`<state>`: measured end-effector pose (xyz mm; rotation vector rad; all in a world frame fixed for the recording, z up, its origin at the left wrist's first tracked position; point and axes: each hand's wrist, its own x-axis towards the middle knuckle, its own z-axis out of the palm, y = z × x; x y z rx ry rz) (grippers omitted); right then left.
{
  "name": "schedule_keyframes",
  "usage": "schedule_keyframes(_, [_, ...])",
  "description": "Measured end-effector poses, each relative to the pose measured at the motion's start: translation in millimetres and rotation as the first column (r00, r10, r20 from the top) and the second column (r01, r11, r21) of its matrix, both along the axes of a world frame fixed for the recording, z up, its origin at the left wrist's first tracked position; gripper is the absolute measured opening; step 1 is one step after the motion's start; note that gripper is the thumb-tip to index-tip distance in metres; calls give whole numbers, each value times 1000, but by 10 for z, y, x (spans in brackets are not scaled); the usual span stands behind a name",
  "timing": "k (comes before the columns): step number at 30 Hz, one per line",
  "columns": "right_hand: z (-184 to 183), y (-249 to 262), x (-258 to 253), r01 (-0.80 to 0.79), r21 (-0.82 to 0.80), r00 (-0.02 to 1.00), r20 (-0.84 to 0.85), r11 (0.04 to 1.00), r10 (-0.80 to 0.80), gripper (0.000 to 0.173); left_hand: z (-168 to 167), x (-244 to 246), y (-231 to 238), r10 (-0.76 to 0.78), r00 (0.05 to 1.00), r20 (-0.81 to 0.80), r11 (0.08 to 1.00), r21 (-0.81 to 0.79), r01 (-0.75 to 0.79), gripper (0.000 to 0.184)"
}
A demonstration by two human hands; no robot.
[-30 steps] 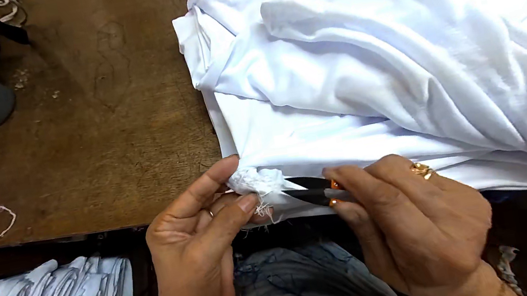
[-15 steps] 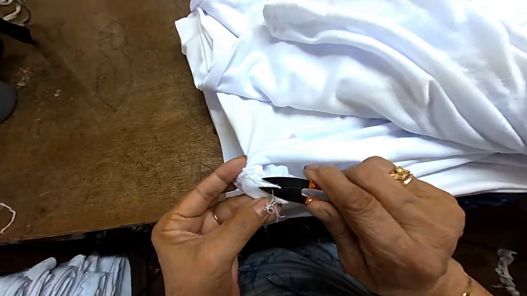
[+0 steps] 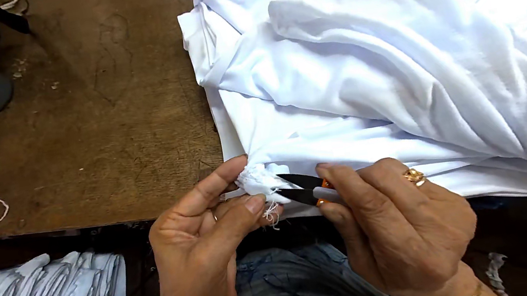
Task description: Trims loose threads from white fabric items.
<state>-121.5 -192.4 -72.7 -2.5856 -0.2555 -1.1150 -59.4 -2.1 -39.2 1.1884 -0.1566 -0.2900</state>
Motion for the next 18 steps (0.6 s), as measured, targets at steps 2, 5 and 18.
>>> schedule_keyframes(2, [6, 37, 41, -19, 7, 1000, 10, 1000, 19, 33, 5, -5, -13, 10, 1000, 0, 1000, 8, -10, 39])
schedule_keyframes(5, [22, 87, 99, -48, 21, 998, 34, 999, 47, 31, 4, -21, -20, 20, 1000, -2, 1000, 8, -20, 40])
schedule_keyframes(18, [102, -49, 56, -131, 139, 987, -71, 982, 142, 35, -22, 53, -8, 63, 995, 82, 998, -17, -62, 26])
